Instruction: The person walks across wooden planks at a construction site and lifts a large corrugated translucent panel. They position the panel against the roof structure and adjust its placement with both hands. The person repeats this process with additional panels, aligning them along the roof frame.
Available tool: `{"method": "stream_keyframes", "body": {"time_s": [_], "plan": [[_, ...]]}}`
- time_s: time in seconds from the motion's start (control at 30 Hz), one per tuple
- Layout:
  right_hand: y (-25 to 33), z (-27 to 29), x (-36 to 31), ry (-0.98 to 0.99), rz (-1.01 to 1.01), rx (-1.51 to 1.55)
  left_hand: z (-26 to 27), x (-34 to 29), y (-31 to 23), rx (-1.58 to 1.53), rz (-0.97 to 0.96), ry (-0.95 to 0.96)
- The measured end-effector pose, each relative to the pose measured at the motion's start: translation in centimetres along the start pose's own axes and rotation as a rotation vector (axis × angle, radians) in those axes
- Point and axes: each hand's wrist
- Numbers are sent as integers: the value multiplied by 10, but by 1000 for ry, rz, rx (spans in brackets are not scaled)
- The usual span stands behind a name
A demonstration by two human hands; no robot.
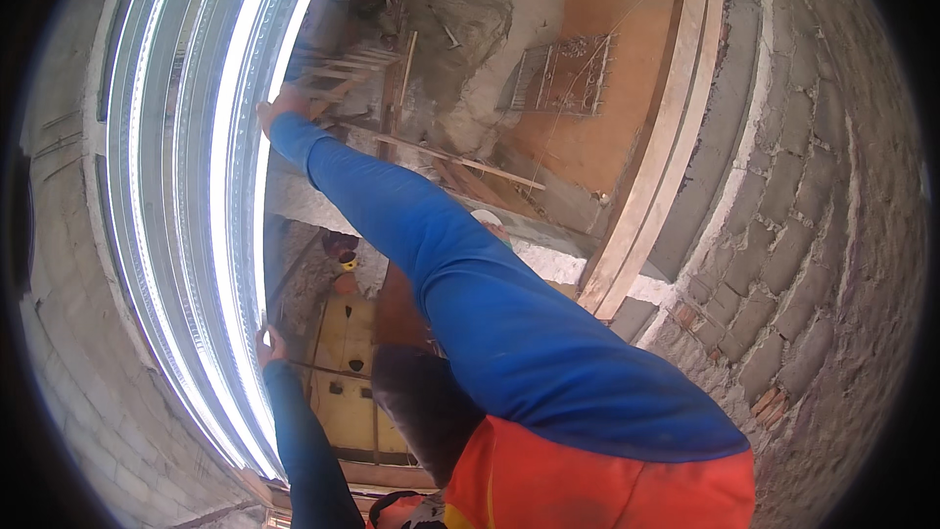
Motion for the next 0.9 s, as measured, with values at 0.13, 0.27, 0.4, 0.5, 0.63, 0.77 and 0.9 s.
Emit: {"method": "stream_keyframes", "body": {"time_s": [0.13,0.27,0.4,0.5,0.63,0.77,0.9], "plan": [[-8,-4,6,-11,-32,-64,-9,3,2,-118,22,-8],[-14,5,13,140,-119,1,-35,23,41,-435,84,-10],[-15,-2,13,148,-160,33,-63,48,105,-1159,323,16],[-27,1,21,151,-181,114,-78,45,96,-1013,243,-31],[-14,8,8,183,-183,169,-83,36,87,-1391,569,-64],[-7,23,-2,195,-246,260,-78,25,52,-1841,860,-171],[-5,24,-5,245,-284,255,-84,23,61,-1825,883,-180]]}}
Point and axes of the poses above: each hand's wrist, its own x-axis towards the middle knuckle, its own z-axis out of the back of the hand, y = z × x, and after that the axes turned 5 degrees about -y, right-handed
